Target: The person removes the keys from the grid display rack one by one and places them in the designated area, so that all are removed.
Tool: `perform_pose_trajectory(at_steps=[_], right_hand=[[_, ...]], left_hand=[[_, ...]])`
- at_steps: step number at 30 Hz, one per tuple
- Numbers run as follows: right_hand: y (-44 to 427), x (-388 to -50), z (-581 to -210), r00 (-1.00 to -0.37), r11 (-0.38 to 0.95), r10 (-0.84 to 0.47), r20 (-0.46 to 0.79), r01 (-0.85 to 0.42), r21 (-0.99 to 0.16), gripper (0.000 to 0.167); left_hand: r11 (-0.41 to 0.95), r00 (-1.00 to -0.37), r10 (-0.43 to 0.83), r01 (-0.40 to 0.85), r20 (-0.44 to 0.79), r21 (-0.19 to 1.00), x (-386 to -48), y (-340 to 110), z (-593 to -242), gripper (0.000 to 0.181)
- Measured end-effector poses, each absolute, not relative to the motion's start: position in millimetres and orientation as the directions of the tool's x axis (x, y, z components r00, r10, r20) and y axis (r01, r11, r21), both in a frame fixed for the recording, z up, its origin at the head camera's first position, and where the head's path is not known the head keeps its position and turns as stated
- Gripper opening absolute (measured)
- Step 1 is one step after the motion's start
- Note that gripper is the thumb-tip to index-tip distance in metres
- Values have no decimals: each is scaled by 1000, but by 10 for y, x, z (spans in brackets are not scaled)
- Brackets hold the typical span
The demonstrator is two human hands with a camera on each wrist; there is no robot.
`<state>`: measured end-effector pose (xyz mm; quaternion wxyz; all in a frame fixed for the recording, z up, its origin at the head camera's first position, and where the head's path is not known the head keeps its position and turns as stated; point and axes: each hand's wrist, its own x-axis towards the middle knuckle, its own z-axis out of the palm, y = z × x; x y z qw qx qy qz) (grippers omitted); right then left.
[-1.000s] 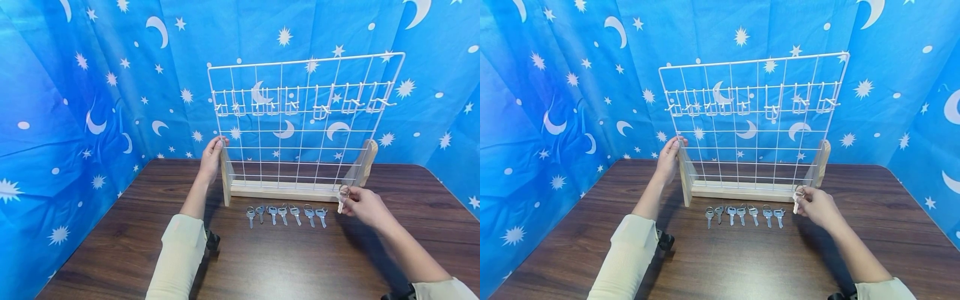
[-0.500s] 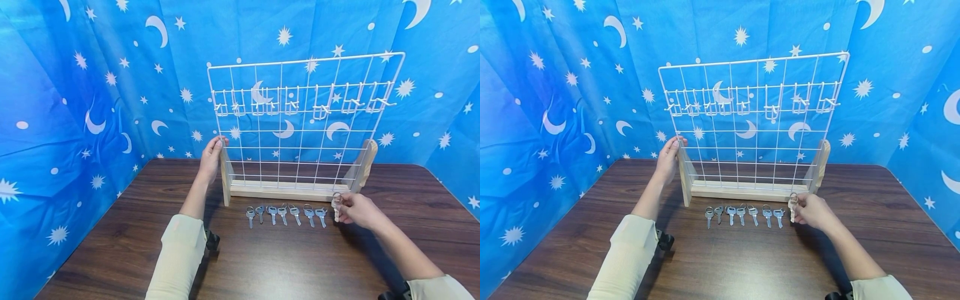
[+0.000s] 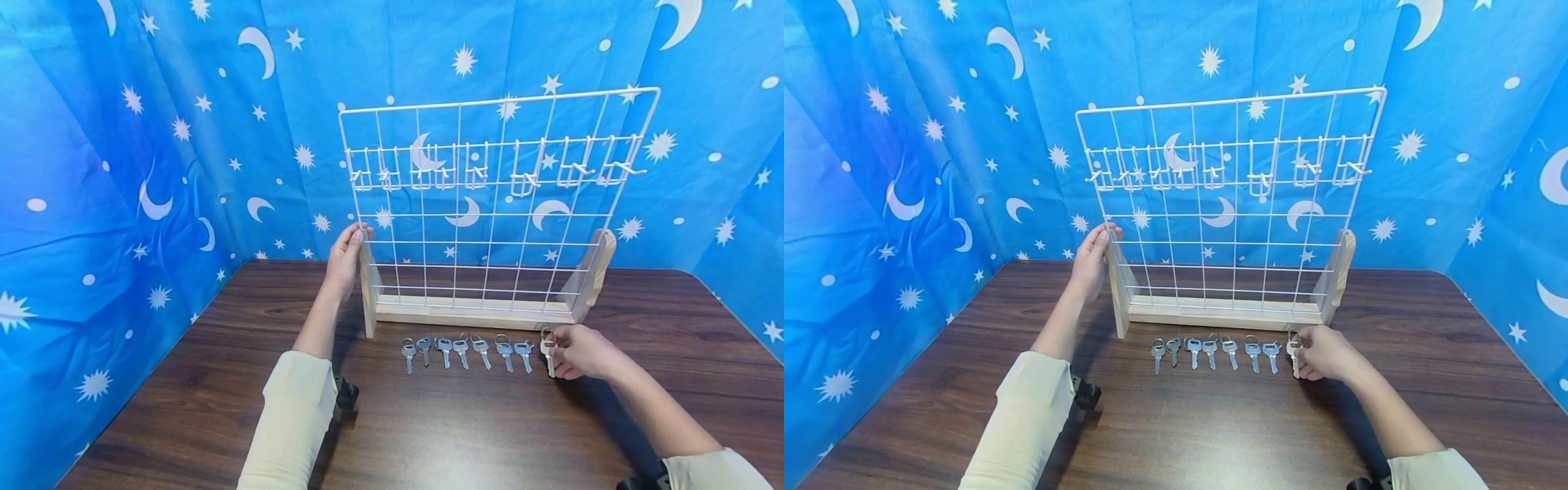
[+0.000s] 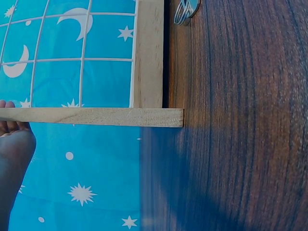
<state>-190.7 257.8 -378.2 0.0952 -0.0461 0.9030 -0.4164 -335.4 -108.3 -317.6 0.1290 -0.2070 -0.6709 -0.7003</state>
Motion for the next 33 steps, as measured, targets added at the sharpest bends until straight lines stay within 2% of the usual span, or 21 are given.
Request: perform_pose_trajectory(at_steps=[7,14,18,25,33], right_hand=[[2568,-1902,-3777,-974,643,-151,-167,32,-765,11],[2557,-1907,-3750,-969,655,-117,-218,90,-750,19],[2567,-1925,-3754,-967,655,-96,-237,118,-746,15],[2600,-1940,-3792,-968,662,-91,-234,117,-740,11],[2619,-1942,-3799,-967,662,-91,-239,121,-740,9]], left_hand=[[-61,-880,100,461,465,885,-3350,-1084,-3175,38],[-52,-879,93,465,467,884,-3348,-1091,-3183,35],[-55,-879,93,464,468,884,-3347,-1092,-3184,35],[-61,-881,102,458,462,887,-3356,-1090,-3187,39],[-113,-885,99,445,456,888,-3362,-1083,-3182,34]])
